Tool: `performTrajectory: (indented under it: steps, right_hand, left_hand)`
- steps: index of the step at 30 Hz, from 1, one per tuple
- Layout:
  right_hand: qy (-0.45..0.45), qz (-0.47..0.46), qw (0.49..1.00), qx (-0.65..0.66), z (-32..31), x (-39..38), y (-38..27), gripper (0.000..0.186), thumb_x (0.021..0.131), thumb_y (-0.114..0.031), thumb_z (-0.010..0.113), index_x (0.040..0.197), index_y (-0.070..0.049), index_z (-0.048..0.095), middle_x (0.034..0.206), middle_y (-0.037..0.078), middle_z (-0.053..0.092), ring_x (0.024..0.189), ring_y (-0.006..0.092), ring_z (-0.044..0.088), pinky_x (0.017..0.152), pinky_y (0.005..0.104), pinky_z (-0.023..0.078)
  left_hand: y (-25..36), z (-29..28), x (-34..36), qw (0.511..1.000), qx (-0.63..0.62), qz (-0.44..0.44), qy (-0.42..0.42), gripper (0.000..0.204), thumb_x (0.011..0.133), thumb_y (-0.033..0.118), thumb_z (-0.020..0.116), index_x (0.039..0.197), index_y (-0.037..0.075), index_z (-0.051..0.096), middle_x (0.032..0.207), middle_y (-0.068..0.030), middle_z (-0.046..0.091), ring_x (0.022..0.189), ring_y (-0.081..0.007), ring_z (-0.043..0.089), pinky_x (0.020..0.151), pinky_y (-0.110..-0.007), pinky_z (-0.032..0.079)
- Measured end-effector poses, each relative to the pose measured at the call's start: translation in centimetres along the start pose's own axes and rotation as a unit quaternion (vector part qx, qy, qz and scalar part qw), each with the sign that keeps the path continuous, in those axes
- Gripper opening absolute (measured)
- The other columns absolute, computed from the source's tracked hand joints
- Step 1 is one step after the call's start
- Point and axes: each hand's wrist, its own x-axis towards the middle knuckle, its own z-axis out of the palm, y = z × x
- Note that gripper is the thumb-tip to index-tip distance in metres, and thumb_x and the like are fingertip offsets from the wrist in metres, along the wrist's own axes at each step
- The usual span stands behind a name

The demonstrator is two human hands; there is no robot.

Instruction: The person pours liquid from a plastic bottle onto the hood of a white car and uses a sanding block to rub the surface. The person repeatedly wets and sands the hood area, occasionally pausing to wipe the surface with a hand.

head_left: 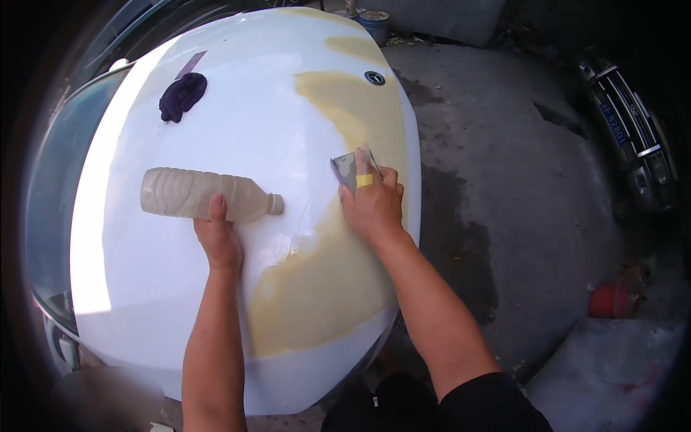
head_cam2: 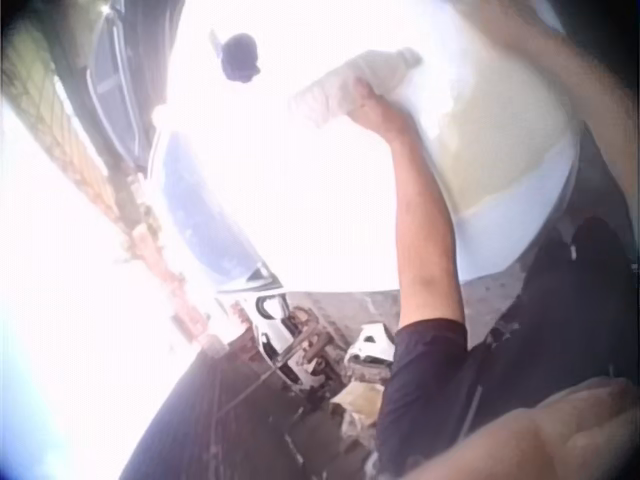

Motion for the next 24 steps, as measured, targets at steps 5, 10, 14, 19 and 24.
performTrajectory:
  steps: [5, 10, 14, 19, 24]
  right_hand:
    - [0.026, -0.032, 0.999, 0.004, 0.6, -2.6, 1.7, 0.071, 0.089, -0.025, 0.065, 0.151, -0.009, 0.032, 0.133, 0.013, 0.056, 0.126, 0.0374, 0.040, 0.102, 0.0500, 0.035]
    - [-0.004, -0.108, 0.993, 0.048, 1.7, -14.2, 1.0, 0.079, 0.083, -0.018, 0.071, 0.151, -0.012, 0.032, 0.138, 0.012, 0.054, 0.125, 0.0417, 0.041, 0.102, 0.0522, 0.036]
    - [0.035, -0.076, 0.995, 0.050, 0.4, -3.2, 3.6, 0.074, 0.086, -0.022, 0.068, 0.150, -0.010, 0.033, 0.134, 0.013, 0.056, 0.123, 0.0393, 0.043, 0.101, 0.0505, 0.036]
    - [0.025, -0.010, 0.998, 0.051, -1.0, 2.5, 5.8, 0.070, 0.088, -0.024, 0.066, 0.148, -0.008, 0.036, 0.135, 0.011, 0.056, 0.122, 0.0367, 0.043, 0.102, 0.0491, 0.035]
    - [-0.010, -0.113, 0.989, 0.096, -0.1, -15.1, 3.2, 0.073, 0.082, -0.019, 0.073, 0.147, -0.013, 0.040, 0.135, 0.014, 0.054, 0.126, 0.0378, 0.042, 0.108, 0.0490, 0.033]
  left_hand:
    - [-0.5, 0.5, 0.1, 1.000, -0.005, 0.007, 0.001, 0.053, 0.093, 0.043, 0.064, 0.122, -0.001, 0.054, 0.118, -0.0096, 0.060, 0.111, -0.0213, 0.054, 0.101, -0.036, 0.041]
    - [-0.7, -0.5, 0.0, 1.000, 0.003, -0.008, 0.004, 0.053, 0.094, 0.041, 0.063, 0.126, 0.001, 0.050, 0.120, -0.0094, 0.058, 0.113, -0.0213, 0.055, 0.102, -0.037, 0.042]
    - [-0.3, 0.1, 0.0, 1.000, -0.006, -0.008, 0.003, 0.053, 0.094, 0.042, 0.063, 0.124, 0.000, 0.052, 0.120, -0.0097, 0.058, 0.112, -0.0213, 0.054, 0.101, -0.037, 0.042]
    - [-0.7, 0.7, -0.2, 1.000, -0.013, -0.018, 0.002, 0.053, 0.095, 0.041, 0.062, 0.126, 0.000, 0.051, 0.122, -0.0100, 0.057, 0.112, -0.0217, 0.054, 0.101, -0.037, 0.042]
    - [-0.2, 0.1, -0.1, 1.000, -0.009, -0.020, 0.021, 0.055, 0.094, 0.042, 0.062, 0.128, 0.000, 0.049, 0.122, -0.0104, 0.057, 0.113, -0.0220, 0.054, 0.101, -0.037, 0.042]
